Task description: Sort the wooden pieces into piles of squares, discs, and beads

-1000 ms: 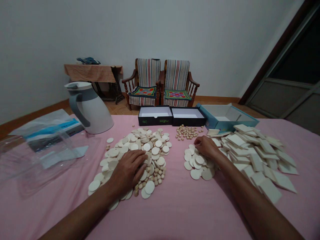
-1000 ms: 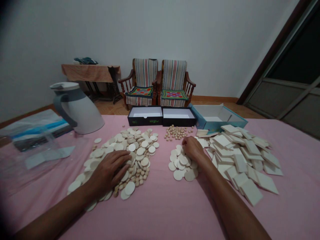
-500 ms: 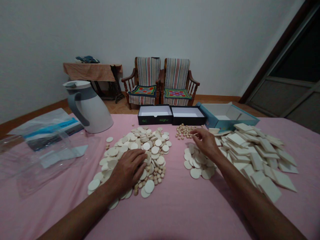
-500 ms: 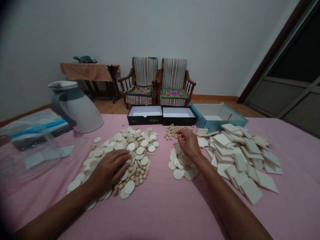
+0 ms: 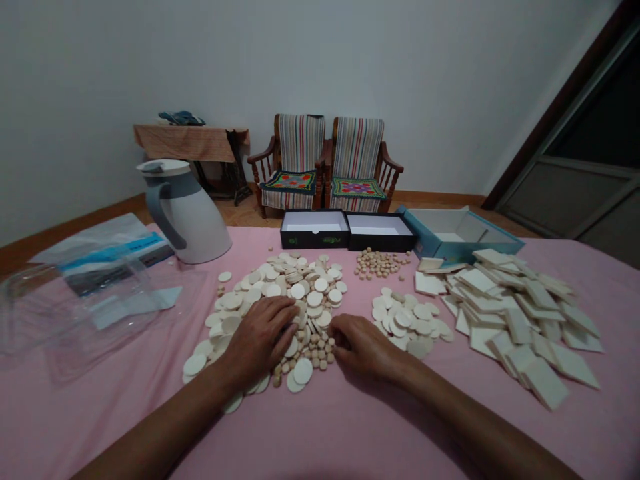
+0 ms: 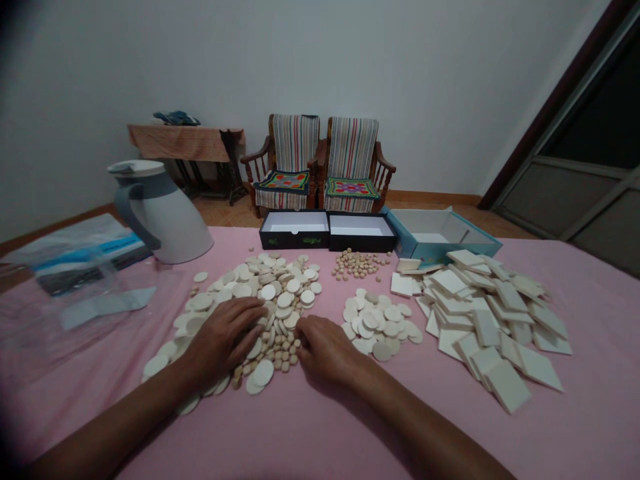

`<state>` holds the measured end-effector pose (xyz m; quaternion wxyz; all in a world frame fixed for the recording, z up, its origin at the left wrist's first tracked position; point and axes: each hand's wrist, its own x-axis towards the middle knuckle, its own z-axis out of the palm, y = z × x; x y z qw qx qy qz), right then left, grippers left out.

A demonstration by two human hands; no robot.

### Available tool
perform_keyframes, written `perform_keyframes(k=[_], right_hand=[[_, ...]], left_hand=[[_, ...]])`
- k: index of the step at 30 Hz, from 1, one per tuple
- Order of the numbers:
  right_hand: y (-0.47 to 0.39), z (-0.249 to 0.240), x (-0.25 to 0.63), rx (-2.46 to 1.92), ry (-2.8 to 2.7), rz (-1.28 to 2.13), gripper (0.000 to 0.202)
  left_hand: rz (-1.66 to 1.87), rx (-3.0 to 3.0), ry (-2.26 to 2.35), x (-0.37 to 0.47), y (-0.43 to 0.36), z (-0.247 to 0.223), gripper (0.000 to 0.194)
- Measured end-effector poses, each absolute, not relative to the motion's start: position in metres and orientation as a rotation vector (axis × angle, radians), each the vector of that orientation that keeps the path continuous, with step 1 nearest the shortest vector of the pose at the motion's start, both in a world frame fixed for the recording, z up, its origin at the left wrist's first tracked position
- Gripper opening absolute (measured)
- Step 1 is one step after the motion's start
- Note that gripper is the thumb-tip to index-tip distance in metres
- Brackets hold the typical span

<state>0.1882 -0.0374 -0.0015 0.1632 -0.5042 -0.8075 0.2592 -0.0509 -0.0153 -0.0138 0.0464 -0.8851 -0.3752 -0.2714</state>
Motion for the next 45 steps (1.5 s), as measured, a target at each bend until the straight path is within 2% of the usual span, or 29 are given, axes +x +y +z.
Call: perform_keyframes(k=[9, 14, 16, 18, 22, 25, 33, 39, 45], right_hand=[[-0.021, 0.009, 0.206, -1.574, -2.303, 0.620, 0.008], [0.010, 0.017, 0.253, -1.911, -2.043, 0.191, 0.012], [0.015, 0.016, 0.261, -1.893, -1.938, 0.083, 0.018], [0.013, 0.015, 0.257, -1.739, -1.949, 0.119, 0.021], [-0.007, 0.014, 0.224, -1.361, -2.194, 0.438, 0.017], [-0.026, 0.014, 0.198, -1.258, -2.340, 0.596, 0.014], [-0.044, -0.004, 0.175, -1.445, -2.312, 0.561, 0.001], [-0.043, -0.004, 0.174, -1.440, -2.204, 0.652, 0.006], [-0.017, 0.017, 0.212, -1.767, -2.251, 0.388, 0.003]], left_hand=[[-0.828, -2.701, -1.148, -0.051, -0.015, -0.014, 0.023], [-0.839, -2.705, -1.149, -0.051, -0.016, -0.013, 0.023], [-0.846, -2.704, -1.152, -0.051, -0.015, -0.013, 0.024], [-0.852, -2.705, -1.140, -0.052, -0.015, -0.014, 0.024], [-0.848, -2.705, -1.134, -0.051, -0.014, -0.015, 0.024], [-0.850, -2.702, -1.145, -0.051, -0.015, -0.014, 0.023], [-0.853, -2.714, -1.150, -0.050, -0.016, -0.012, 0.023], [-0.823, -2.700, -1.153, -0.052, -0.016, -0.015, 0.023], [-0.793, -2.709, -1.157, -0.052, -0.014, -0.015, 0.024]])
